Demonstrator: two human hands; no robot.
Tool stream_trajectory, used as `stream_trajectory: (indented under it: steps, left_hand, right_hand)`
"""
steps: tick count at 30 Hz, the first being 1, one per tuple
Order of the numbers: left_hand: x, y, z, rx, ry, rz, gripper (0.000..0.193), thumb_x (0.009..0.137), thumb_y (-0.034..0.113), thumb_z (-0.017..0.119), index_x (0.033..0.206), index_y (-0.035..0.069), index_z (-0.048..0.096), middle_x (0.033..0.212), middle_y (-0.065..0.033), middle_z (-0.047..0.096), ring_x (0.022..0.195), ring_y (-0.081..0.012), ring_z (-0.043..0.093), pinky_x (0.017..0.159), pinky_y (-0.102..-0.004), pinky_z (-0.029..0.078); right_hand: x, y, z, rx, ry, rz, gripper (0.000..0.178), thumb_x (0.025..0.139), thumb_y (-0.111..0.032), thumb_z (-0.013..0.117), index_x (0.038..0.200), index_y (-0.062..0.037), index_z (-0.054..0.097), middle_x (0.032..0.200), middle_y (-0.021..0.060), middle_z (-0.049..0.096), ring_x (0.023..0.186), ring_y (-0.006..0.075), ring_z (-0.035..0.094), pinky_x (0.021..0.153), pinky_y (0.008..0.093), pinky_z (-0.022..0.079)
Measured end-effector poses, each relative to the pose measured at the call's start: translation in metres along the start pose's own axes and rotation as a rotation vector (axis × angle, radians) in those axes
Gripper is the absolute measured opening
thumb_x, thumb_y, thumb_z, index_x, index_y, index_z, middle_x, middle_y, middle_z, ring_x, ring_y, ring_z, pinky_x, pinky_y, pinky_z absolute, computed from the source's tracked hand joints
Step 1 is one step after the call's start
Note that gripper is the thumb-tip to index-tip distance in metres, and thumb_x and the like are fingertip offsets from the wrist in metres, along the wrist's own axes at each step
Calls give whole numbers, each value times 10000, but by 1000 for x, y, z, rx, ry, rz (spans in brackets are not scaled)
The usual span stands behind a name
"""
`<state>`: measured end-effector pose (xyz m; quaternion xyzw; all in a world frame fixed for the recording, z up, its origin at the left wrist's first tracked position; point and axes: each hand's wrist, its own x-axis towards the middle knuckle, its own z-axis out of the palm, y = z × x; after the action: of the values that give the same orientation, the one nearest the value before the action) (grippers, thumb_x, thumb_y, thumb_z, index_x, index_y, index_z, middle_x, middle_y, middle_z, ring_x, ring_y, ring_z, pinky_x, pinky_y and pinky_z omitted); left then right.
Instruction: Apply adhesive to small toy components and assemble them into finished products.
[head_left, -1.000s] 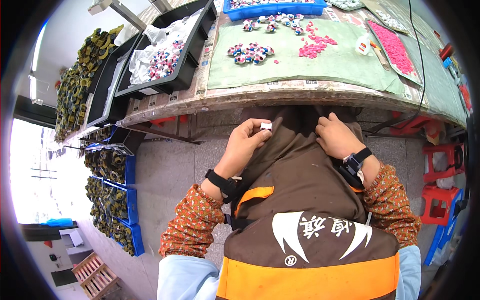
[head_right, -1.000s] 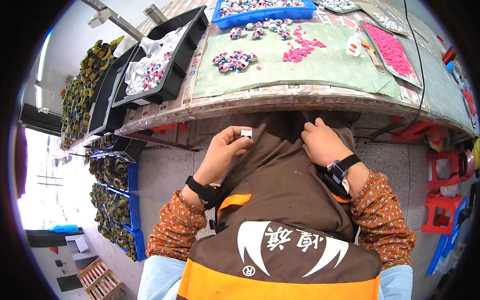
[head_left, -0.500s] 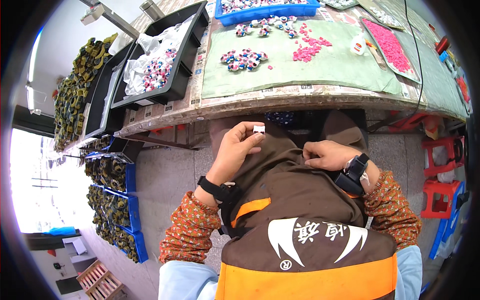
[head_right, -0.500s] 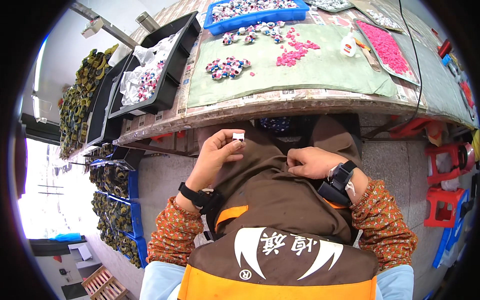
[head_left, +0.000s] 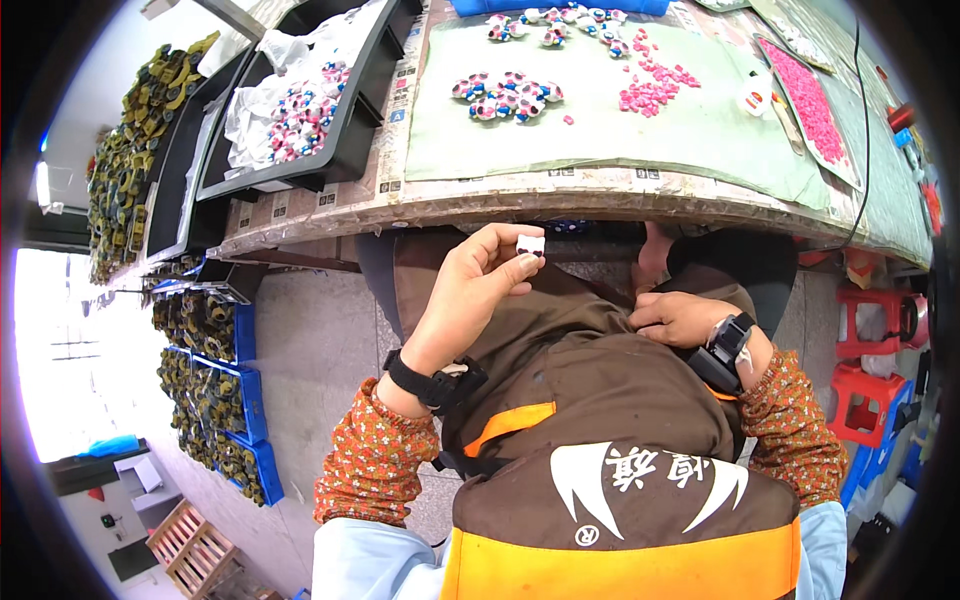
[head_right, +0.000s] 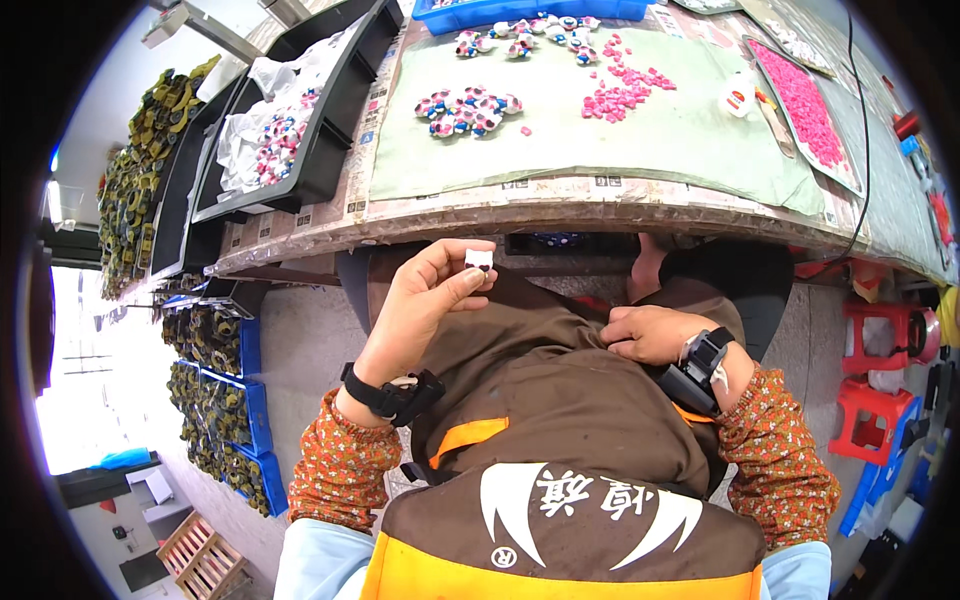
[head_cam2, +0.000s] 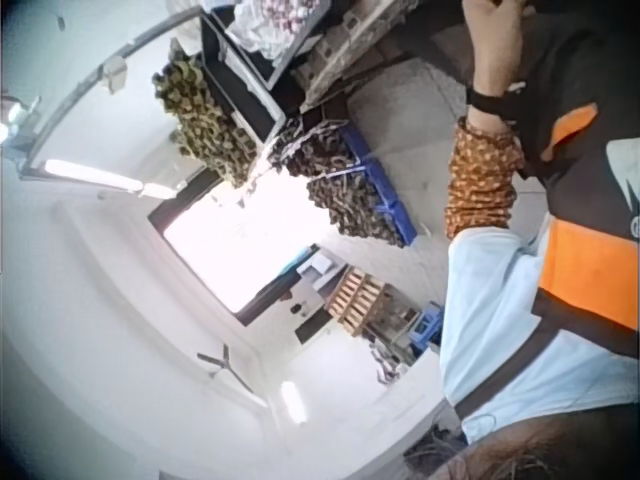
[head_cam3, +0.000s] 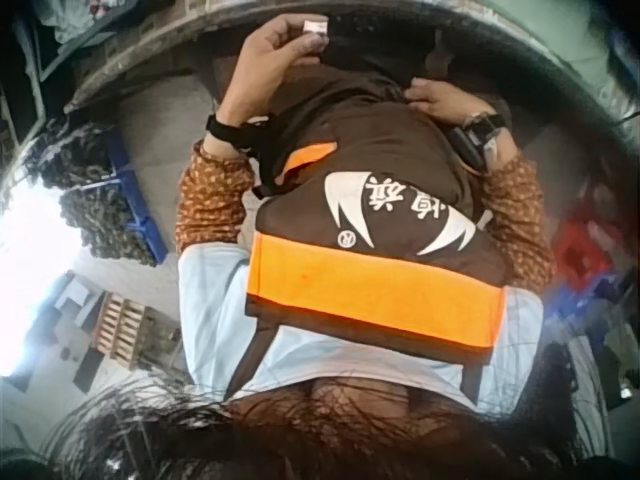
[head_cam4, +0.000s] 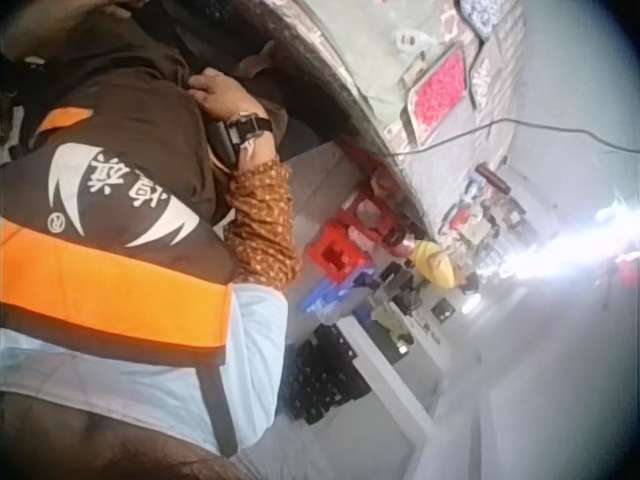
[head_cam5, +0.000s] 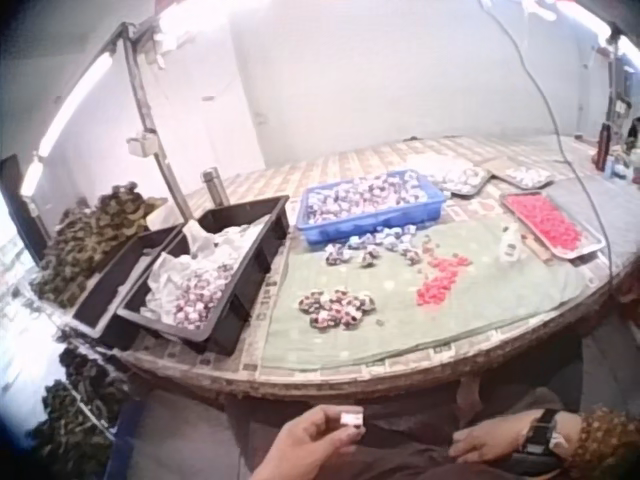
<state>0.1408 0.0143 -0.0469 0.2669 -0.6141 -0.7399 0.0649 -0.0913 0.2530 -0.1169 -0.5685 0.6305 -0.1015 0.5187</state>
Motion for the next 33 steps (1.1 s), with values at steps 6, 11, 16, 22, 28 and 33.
stream_trajectory:
  steps: [6,11,16,22,28,33]
  left_hand:
    - [10,12,-3,42,-133,15,294,1029,97,639,1319,55,640,1121,-1,686,1065,-84,666,903,-256,547]
    - [11,24,-8,83,-124,32,298,1024,81,635,1319,41,634,1135,-18,685,1083,-102,669,921,-268,553]
    - [7,27,-16,74,-63,15,308,1025,94,636,1324,24,625,1174,-38,675,1095,-123,673,949,-295,564]
    - [0,30,-13,16,44,3,330,1034,116,624,1345,6,607,1209,-61,674,1109,-143,673,964,-312,563]
    - [-11,43,-5,27,178,-57,338,1023,77,595,1350,-9,598,1175,-70,678,1093,-137,669,974,-318,557]
    - [-18,49,3,-39,342,-62,343,1009,72,609,1341,-17,603,1134,-75,685,1072,-135,669,973,-321,555]
  right_hand:
    - [-6,-2,4,121,12,-70,291,974,-174,612,1228,-39,657,1103,150,581,1059,358,606,920,404,474]
    - [-4,-6,1,135,16,-63,274,965,-156,614,1210,-46,664,1058,134,586,1014,338,610,892,382,476]
    - [4,5,-1,204,-23,-118,270,972,-172,606,1202,-43,661,1048,142,584,1004,345,610,879,391,478]
    - [10,3,-11,5,-33,-36,235,994,-231,584,1184,-111,654,1060,157,583,1027,388,614,874,451,494]
    - [21,-2,-31,-96,-149,-72,205,1012,-240,541,1145,-134,655,1068,160,605,999,406,636,842,490,513]
    - [38,2,-44,-4,-230,-175,228,1002,-212,560,1184,-125,665,1066,157,600,1030,391,625,867,471,507]
